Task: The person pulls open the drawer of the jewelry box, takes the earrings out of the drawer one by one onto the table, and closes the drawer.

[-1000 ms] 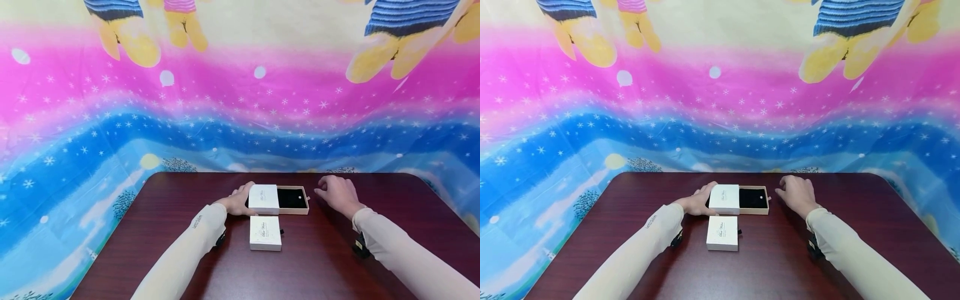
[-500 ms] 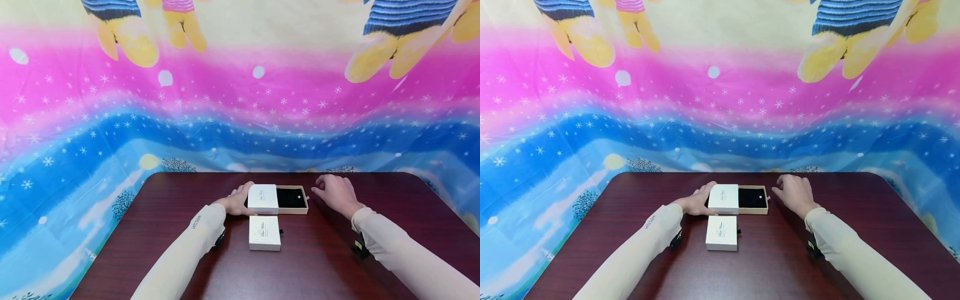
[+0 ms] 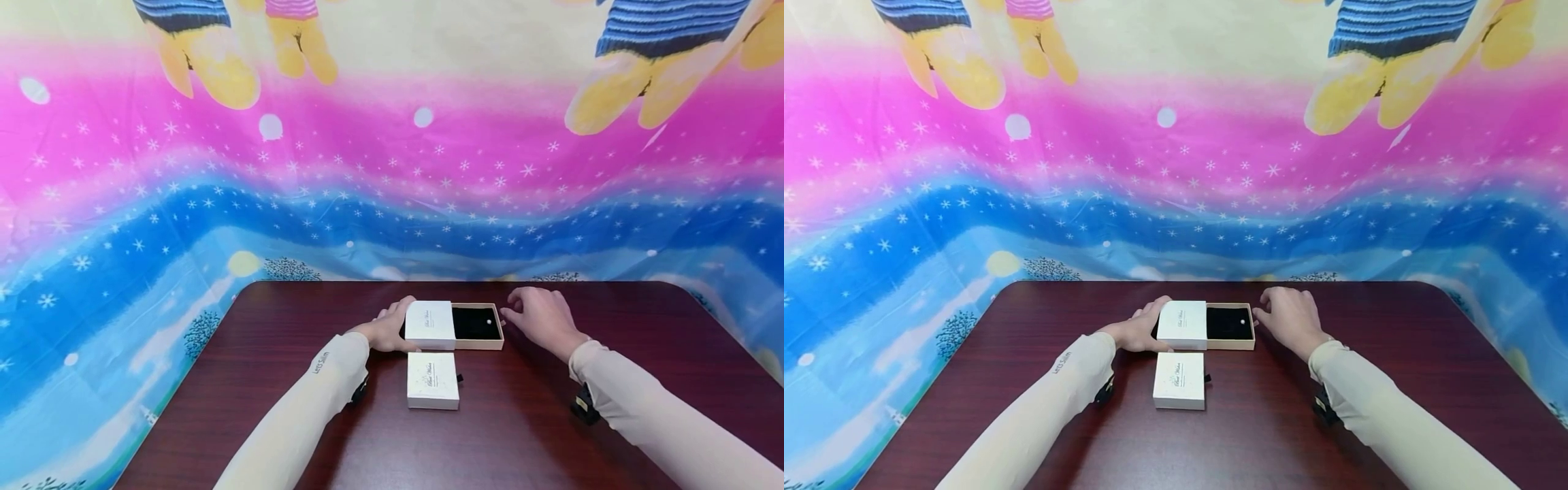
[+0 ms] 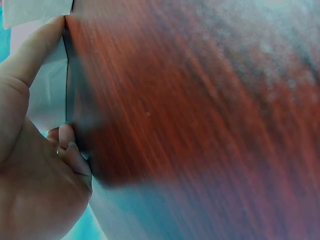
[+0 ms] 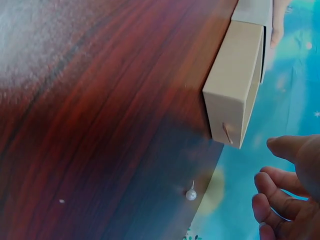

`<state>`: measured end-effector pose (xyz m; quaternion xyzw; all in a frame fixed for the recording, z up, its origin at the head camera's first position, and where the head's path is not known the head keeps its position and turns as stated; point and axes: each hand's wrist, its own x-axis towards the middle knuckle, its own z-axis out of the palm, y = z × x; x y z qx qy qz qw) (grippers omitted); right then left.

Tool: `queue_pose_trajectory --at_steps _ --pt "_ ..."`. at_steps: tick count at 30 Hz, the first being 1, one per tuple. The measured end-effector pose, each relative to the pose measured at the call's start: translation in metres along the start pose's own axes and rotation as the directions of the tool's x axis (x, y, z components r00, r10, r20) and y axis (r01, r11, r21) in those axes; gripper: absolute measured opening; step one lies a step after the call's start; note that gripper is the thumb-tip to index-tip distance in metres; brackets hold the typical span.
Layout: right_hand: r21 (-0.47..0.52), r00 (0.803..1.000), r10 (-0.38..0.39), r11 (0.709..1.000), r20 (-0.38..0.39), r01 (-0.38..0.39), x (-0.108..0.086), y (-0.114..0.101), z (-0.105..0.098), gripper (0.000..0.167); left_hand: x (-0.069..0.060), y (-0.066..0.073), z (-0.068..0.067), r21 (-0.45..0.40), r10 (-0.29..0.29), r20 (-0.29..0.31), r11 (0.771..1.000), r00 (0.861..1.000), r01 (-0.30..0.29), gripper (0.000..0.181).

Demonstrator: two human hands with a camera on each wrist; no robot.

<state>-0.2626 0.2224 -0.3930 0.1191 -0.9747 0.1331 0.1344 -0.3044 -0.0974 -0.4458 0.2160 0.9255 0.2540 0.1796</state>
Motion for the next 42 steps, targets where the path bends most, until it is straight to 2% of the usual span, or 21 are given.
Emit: queue_pose_trajectory --at_steps 11,19,31,42 --pt "-0.025 0.999 -0.044 0.999 0.004 0.044 -0.001 -0.01 0.007 0.02 0.001 0.0 0.0 -0.003 -0.003 0.016 1.0 1.0 0.003 0.111" --pt "-0.013 0.998 -0.065 0.998 0.019 0.065 0.001 -0.014 0.012 0.015 0.007 -0.006 0.002 0.009 -0.012 0.02 1.0 1.0 0.012 0.112" --pt "-0.002 0.995 -0.083 0.997 0.06 0.083 -0.002 -0.019 0.018 0.019 0.009 -0.008 0.005 0.014 0.01 -0.003 1.0 1.0 -0.009 0.112" --pt "-0.028 0.993 -0.1 0.994 0.059 0.102 0.002 -0.021 0.024 0.022 0.002 -0.002 0.001 0.008 0.009 0.007 1.0 1.0 -0.009 0.111"
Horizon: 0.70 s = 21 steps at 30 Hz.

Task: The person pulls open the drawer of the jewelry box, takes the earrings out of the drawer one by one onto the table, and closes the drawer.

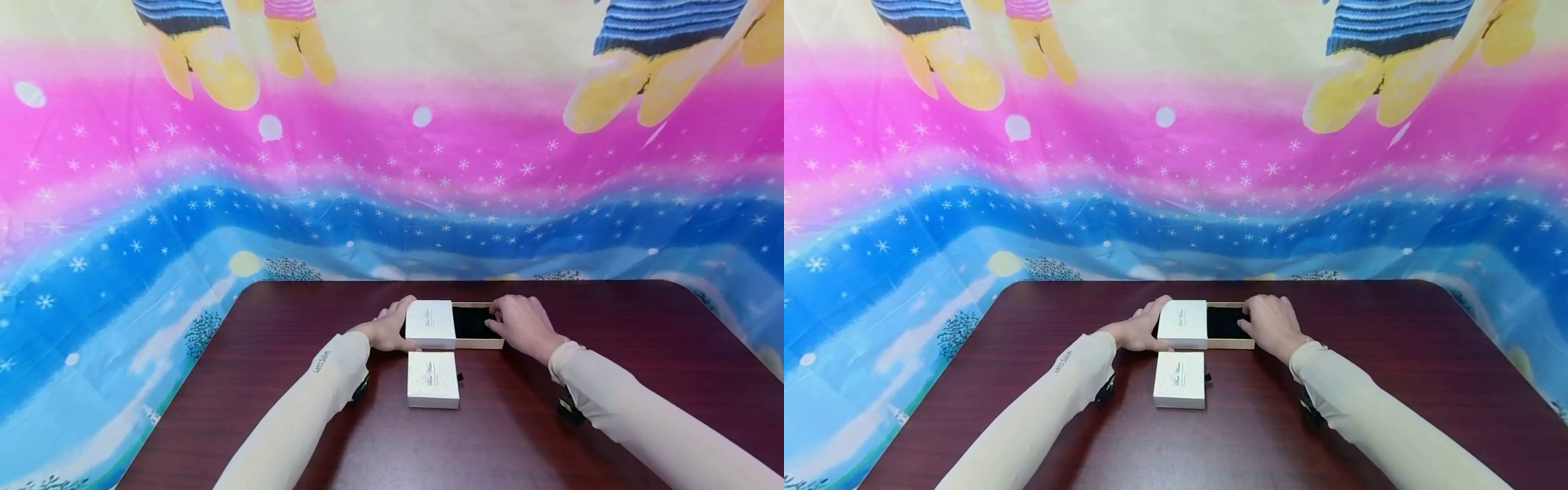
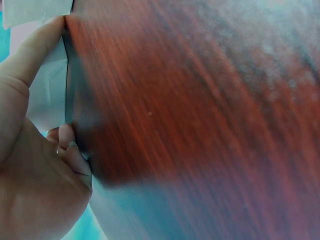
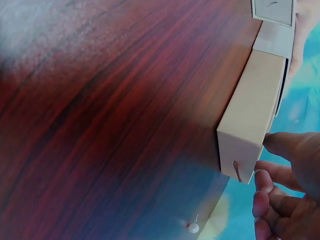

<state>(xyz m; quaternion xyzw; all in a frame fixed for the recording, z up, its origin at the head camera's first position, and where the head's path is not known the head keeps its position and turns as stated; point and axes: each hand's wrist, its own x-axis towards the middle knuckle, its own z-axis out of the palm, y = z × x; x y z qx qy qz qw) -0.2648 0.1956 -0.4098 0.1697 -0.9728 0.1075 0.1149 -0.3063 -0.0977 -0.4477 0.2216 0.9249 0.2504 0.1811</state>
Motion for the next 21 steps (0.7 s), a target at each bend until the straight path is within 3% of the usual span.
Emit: queue_pose_trajectory --at_steps 14,21 --pt "-0.022 0.999 0.009 1.0 0.032 -0.009 0.0037 0.0012 0.0061 0.018 -0.0035 0.0047 -0.0014 0.01 -0.003 0.008 1.0 1.0 0.003 0.11" --pt "-0.033 0.999 0.008 0.999 0.037 -0.007 0.0062 0.0023 0.0087 0.012 0.0006 -0.001 0.0005 0.0 -0.004 -0.002 1.0 1.0 0.004 0.111"
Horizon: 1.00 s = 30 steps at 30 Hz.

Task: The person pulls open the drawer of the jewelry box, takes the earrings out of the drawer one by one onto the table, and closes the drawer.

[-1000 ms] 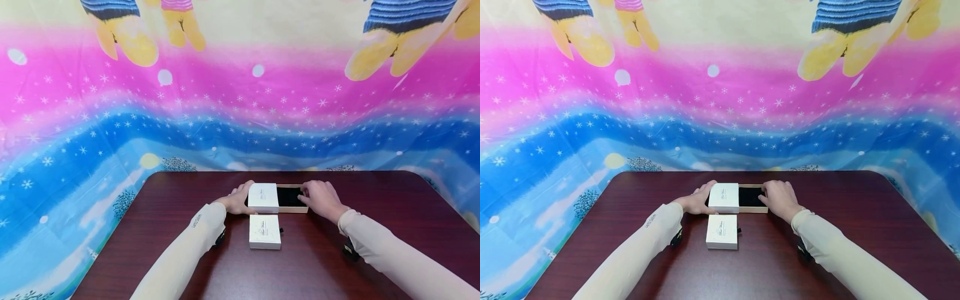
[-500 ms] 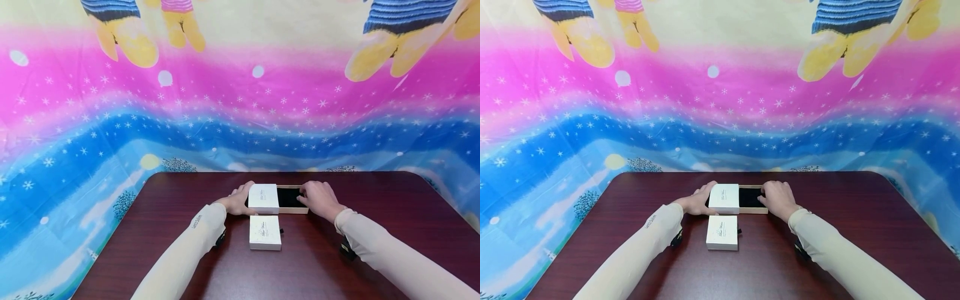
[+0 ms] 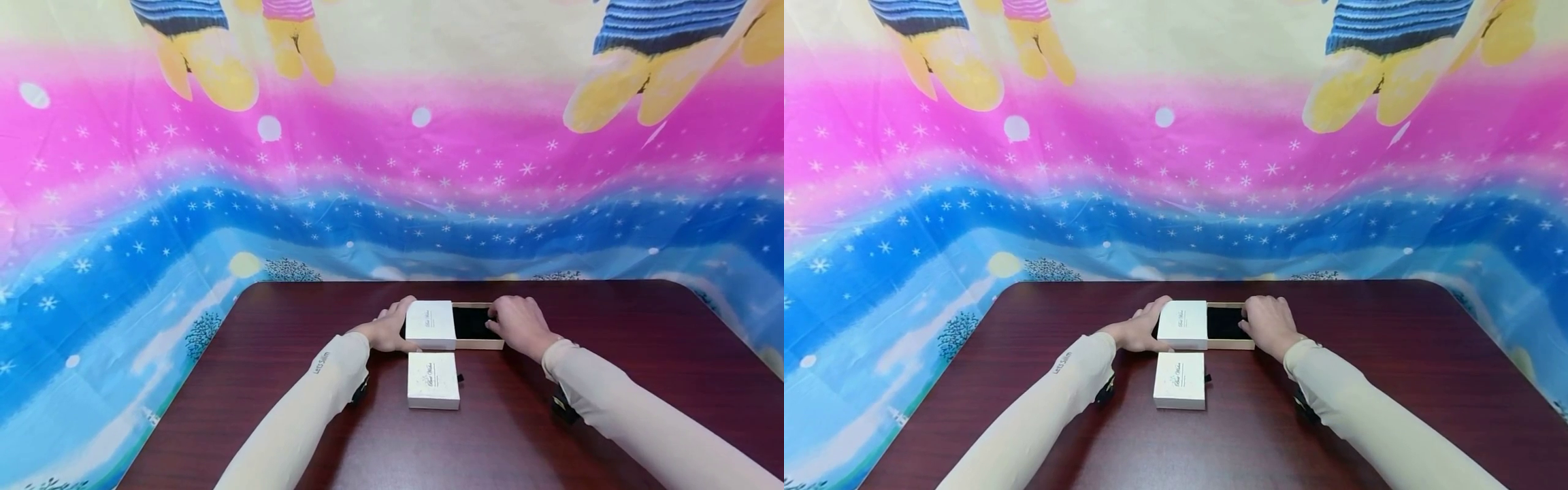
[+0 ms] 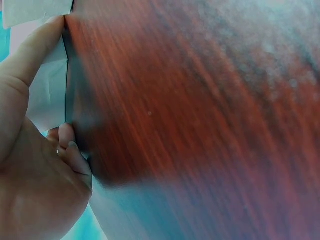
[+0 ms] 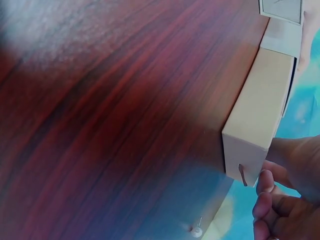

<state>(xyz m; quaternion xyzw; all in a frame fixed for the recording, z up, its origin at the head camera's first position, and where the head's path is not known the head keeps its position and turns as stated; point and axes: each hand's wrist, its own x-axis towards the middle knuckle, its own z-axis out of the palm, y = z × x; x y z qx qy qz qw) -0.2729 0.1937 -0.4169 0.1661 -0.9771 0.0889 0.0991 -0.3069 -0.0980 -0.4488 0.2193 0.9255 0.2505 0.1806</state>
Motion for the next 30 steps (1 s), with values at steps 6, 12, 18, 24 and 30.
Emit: queue_pose_trajectory --at_steps 6,12,18,24,30 --pt "0.001 1.0 -0.016 1.0 -0.002 0.016 0.001 -0.001 0.0 0.006 0.002 -0.002 0.0 -0.003 0.0 -0.003 1.0 1.0 0.0 0.11" --pt "0.004 1.0 -0.021 1.0 -0.007 0.021 0.001 -0.001 0.001 0.007 -0.003 0.005 -0.002 0.011 0.001 0.005 1.0 1.0 -0.001 0.11" --pt "0.0 1.0 -0.02 1.0 -0.007 0.02 0.001 -0.002 0.001 0.008 -0.012 0.013 -0.006 0.014 0.011 0.0 1.0 1.0 -0.011 0.106" --pt "-0.003 0.999 -0.028 1.0 -0.016 0.028 0.001 -0.001 0.001 0.012 -0.017 0.017 -0.009 -0.008 0.013 0.005 1.0 1.0 -0.013 0.106" --pt "0.004 0.999 -0.032 0.999 -0.018 0.032 0.002 -0.001 -0.001 0.014 -0.01 0.01 -0.004 0.011 0.002 0.004 1.0 1.0 -0.002 0.107"
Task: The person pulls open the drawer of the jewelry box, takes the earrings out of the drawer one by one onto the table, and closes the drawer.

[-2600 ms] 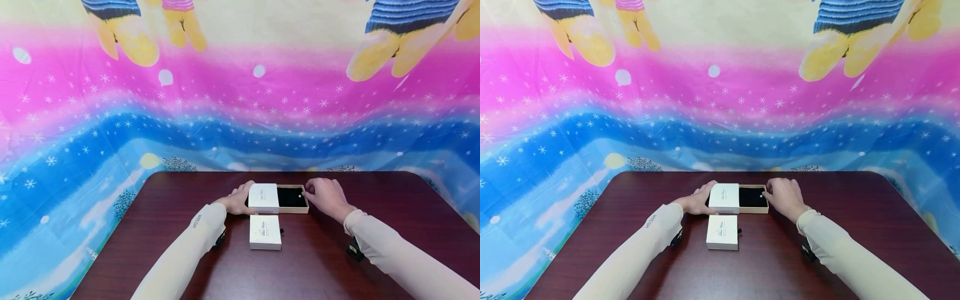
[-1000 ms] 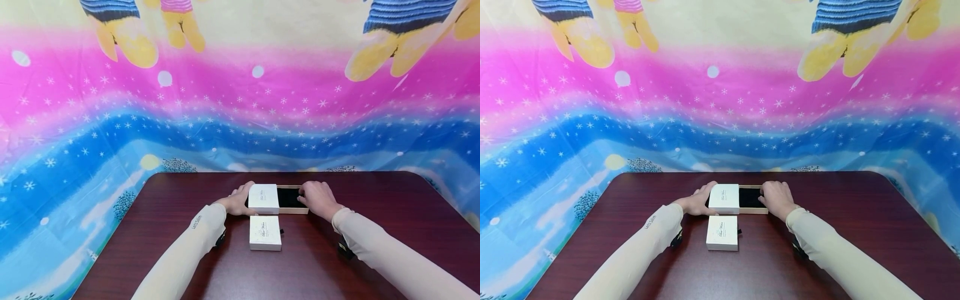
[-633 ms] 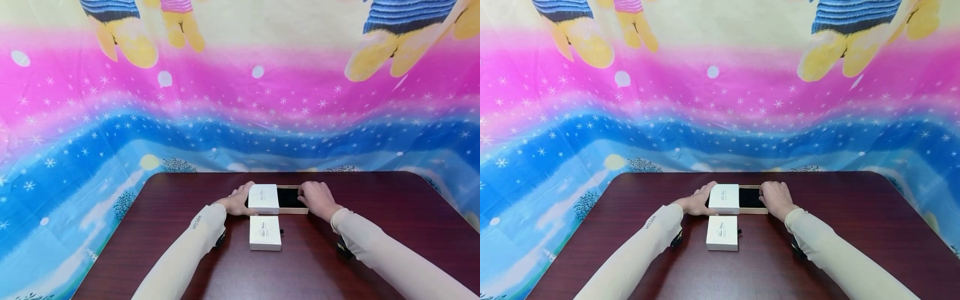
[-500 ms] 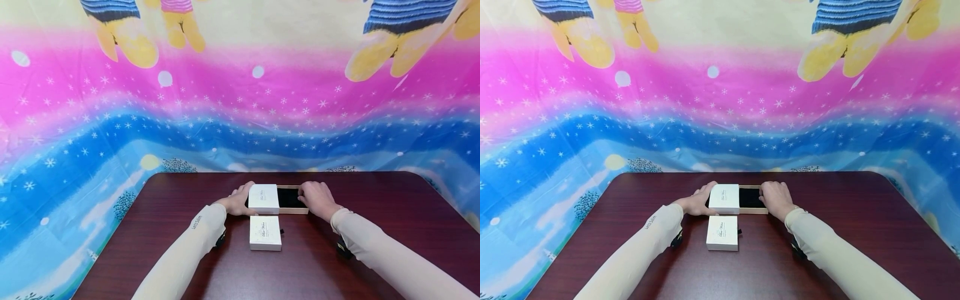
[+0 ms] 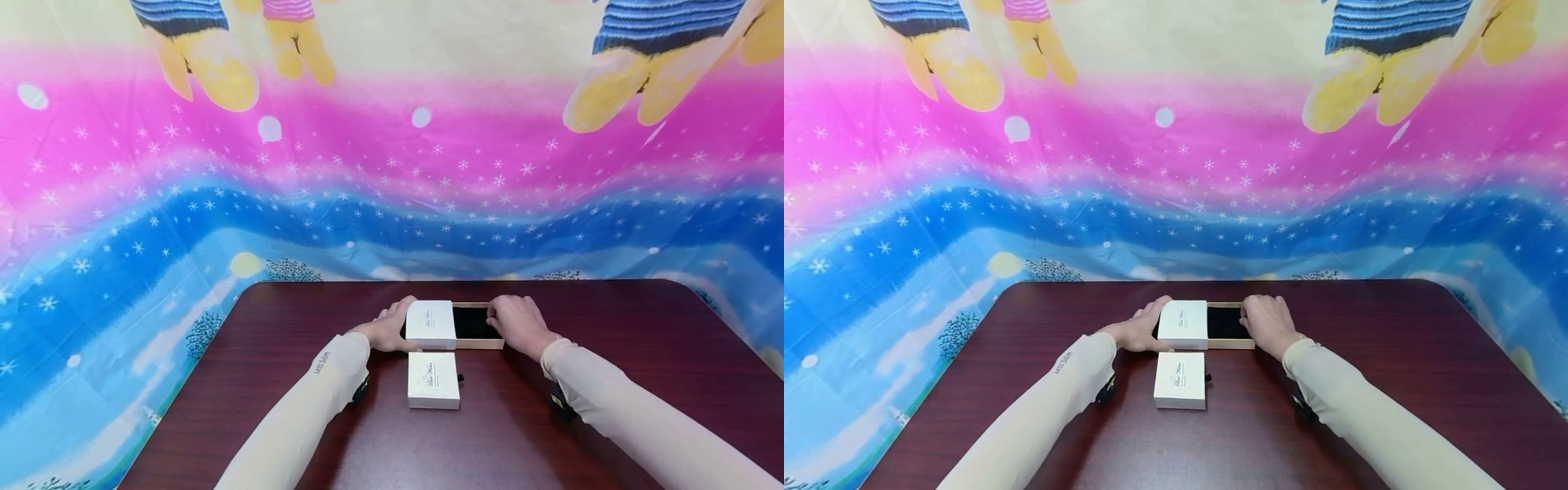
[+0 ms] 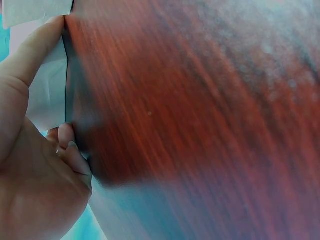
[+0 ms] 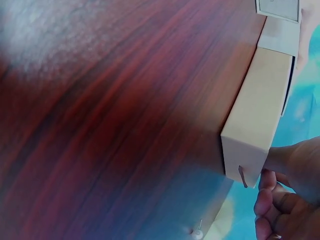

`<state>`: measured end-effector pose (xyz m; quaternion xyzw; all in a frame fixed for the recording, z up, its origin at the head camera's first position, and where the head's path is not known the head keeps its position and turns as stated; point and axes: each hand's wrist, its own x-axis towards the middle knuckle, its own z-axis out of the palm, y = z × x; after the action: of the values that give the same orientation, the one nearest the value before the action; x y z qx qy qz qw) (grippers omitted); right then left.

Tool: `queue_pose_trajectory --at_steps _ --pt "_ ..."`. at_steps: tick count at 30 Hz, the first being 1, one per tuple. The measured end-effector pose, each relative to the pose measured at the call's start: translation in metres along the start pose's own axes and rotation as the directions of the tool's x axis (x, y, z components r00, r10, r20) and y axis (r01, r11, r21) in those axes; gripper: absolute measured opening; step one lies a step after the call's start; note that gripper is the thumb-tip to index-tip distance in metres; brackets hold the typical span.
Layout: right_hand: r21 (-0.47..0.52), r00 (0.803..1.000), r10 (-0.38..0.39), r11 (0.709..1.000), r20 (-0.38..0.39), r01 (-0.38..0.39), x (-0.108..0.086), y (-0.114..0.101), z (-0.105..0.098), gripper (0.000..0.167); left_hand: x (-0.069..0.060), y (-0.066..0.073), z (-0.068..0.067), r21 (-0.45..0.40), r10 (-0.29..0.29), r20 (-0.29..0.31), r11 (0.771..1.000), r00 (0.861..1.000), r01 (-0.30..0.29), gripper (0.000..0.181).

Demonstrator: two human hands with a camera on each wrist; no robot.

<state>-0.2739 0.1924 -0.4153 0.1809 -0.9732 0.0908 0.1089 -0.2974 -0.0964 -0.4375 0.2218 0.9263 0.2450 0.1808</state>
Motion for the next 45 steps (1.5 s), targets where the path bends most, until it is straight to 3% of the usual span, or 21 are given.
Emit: queue_pose_trajectory --at_steps 7,21,45 --pt "0.015 1.0 0.009 1.0 0.004 -0.009 0.001 -0.002 -0.005 0.013 0.009 -0.01 0.004 -0.012 -0.008 -0.005 1.0 1.0 0.008 0.11" --pt "0.049 0.999 0.03 0.998 0.021 -0.031 -0.002 -0.003 -0.008 0.006 0.008 -0.009 0.005 -0.027 -0.013 -0.002 1.0 1.0 0.013 0.11" --pt "0.072 0.997 0.025 0.997 -0.078 -0.019 -0.014 0.009 -0.023 0.005 0.008 -0.009 0.004 -0.018 -0.002 -0.008 1.0 1.0 0.001 0.109"
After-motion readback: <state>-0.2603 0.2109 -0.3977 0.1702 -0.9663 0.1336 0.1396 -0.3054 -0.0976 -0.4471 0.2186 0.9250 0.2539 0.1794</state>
